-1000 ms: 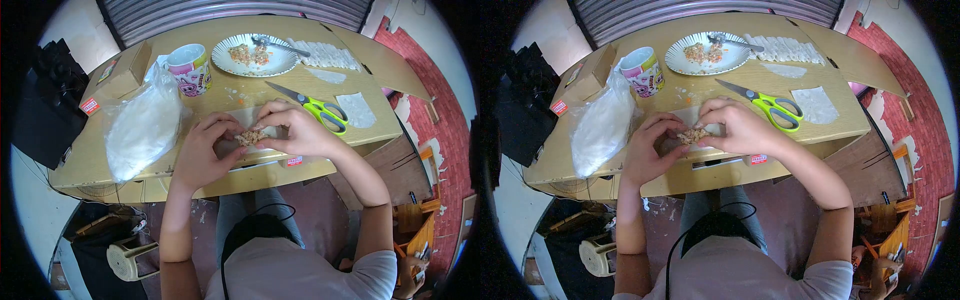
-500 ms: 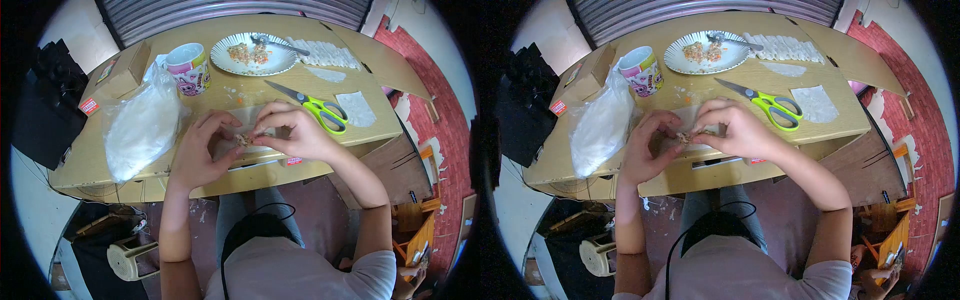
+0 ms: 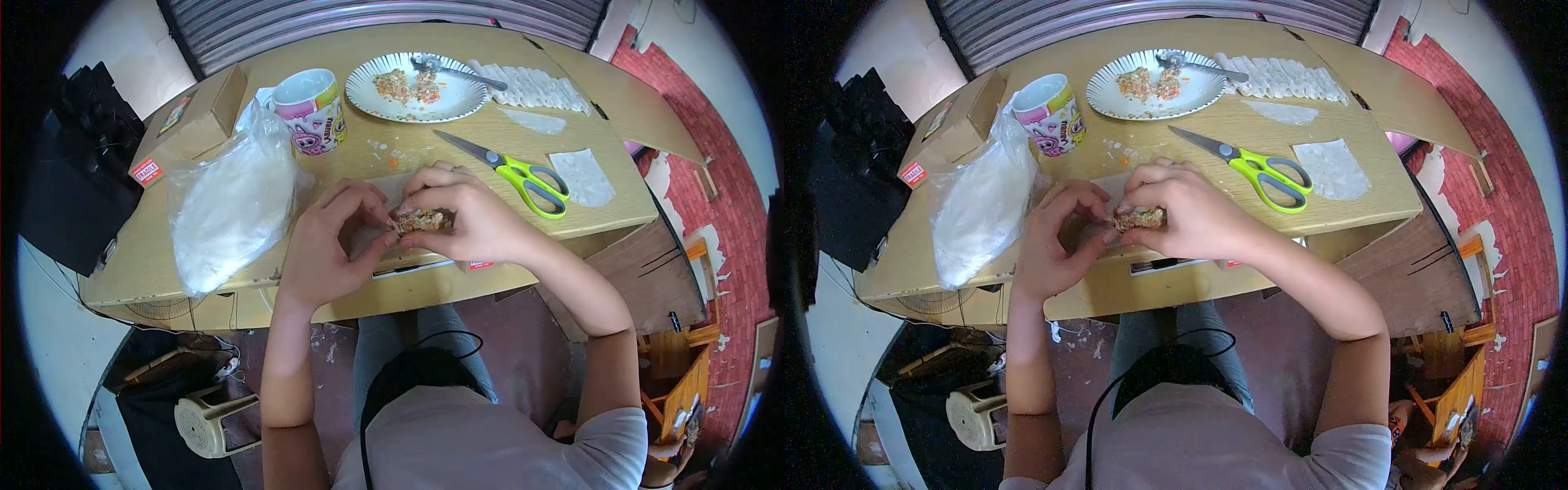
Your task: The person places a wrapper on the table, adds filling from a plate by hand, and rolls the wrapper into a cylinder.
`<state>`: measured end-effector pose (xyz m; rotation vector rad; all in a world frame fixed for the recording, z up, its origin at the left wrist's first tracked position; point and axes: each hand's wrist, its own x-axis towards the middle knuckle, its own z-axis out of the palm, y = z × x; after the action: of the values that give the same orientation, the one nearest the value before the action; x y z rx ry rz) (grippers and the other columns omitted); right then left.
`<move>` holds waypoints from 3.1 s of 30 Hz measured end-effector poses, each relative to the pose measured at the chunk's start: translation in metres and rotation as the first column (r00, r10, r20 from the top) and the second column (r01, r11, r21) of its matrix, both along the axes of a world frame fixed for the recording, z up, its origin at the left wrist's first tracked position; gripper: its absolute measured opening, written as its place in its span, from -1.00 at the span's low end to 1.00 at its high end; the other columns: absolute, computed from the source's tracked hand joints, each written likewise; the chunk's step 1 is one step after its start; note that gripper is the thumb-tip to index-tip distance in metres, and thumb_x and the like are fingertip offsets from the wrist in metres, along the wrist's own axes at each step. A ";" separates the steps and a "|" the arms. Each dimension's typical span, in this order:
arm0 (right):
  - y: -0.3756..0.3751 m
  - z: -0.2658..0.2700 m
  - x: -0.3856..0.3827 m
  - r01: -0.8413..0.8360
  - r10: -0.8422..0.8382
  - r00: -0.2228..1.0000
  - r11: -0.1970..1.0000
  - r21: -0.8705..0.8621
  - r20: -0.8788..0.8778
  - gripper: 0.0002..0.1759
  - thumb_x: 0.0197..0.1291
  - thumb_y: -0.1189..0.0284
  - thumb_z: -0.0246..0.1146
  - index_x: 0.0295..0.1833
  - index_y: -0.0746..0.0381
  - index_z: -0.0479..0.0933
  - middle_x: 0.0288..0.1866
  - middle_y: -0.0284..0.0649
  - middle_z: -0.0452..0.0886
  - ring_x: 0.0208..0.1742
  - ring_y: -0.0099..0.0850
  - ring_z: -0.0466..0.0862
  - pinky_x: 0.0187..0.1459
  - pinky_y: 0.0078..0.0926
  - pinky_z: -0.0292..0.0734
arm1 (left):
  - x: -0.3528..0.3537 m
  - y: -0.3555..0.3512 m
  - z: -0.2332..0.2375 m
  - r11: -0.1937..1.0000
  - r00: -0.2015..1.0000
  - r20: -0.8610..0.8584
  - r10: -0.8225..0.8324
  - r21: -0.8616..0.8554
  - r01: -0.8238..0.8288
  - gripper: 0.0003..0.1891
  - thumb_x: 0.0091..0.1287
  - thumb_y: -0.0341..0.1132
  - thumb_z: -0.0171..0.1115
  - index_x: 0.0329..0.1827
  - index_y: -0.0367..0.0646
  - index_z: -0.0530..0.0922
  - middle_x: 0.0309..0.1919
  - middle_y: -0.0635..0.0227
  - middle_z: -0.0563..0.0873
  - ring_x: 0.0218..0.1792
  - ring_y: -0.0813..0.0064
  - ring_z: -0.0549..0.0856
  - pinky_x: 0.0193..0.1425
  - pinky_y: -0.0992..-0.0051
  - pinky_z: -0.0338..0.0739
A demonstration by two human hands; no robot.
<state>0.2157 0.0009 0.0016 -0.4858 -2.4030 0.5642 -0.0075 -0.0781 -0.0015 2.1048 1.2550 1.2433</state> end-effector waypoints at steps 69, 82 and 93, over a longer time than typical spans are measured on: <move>-0.023 0.000 0.034 0.255 -0.255 0.967 0.967 -0.024 0.004 -0.73 0.11 0.53 0.58 -0.05 0.31 0.77 -0.27 -0.20 0.75 -0.29 -0.42 0.75 -0.24 -0.45 0.65 | -0.001 0.003 -0.004 0.994 0.985 -0.140 0.101 0.057 -0.094 -0.68 0.03 -0.42 0.61 -0.16 -0.21 0.69 0.10 0.21 0.68 0.17 0.20 0.69 0.24 0.30 0.58; -0.003 0.023 0.045 0.089 -0.074 0.994 0.973 -0.214 0.078 -0.74 0.13 0.62 0.51 -0.03 0.31 0.73 -0.18 -0.17 0.78 -0.21 -0.41 0.78 -0.14 -0.42 0.66 | -0.005 0.003 -0.005 0.996 0.992 -0.094 0.090 -0.011 -0.092 -0.67 -0.02 -0.46 0.65 -0.20 -0.20 0.69 0.13 0.19 0.69 0.16 0.21 0.70 0.27 0.31 0.56; 0.026 0.032 0.035 -0.232 0.250 0.944 0.967 -0.103 0.218 -0.65 0.19 0.57 0.45 0.12 0.26 0.73 -0.01 -0.17 0.71 -0.13 -0.26 0.77 -0.10 -0.31 0.70 | -0.006 0.007 -0.004 1.000 0.995 -0.094 0.019 0.004 -0.019 -0.60 0.04 -0.37 0.61 -0.04 -0.16 0.69 0.14 0.24 0.68 0.19 0.14 0.68 0.32 0.24 0.56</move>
<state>0.2509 0.0273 0.0339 -0.3025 -2.6919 0.7440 -0.0138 -0.0710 -0.0059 2.1814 1.3163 1.1664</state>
